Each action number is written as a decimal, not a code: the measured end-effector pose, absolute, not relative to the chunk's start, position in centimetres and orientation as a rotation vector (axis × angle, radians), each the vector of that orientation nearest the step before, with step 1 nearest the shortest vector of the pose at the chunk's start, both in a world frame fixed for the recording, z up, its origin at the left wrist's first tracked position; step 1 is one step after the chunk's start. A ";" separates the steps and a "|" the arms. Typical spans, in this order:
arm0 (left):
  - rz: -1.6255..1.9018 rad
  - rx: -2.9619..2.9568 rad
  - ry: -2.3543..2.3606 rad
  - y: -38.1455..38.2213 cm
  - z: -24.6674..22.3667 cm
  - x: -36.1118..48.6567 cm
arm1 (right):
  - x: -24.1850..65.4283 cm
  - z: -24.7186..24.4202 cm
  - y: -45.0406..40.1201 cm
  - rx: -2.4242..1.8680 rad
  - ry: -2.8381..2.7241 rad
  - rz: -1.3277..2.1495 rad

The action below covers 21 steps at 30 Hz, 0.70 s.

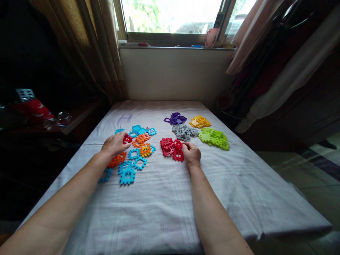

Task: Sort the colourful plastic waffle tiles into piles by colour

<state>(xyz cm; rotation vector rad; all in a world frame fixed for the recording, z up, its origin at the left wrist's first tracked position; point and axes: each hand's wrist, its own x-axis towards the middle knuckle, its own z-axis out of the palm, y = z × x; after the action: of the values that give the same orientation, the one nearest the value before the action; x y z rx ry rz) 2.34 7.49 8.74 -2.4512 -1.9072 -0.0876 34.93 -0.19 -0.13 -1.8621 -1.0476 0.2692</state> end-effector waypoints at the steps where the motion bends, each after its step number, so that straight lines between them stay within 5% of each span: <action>1: -0.150 -2.512 -1.882 7.4 8.9 3.5 | 34.9 -0.1 -0.2 -1.864 -1.047 0.272; 12: -0.472 -2.957 -1.377 4.0 6.2 16.8 | 35.0 0.0 -0.1 -1.856 -1.047 0.303; 21: -0.436 -2.820 -1.477 5.0 6.7 14.0 | 34.9 0.0 -0.1 -1.855 -1.036 0.309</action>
<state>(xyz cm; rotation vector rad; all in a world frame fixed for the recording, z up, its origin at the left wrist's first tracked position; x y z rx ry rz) 14.04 5.01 6.67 -2.8204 -1.4773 -0.4355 34.88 -0.10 -0.01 -1.8547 -1.0356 0.3088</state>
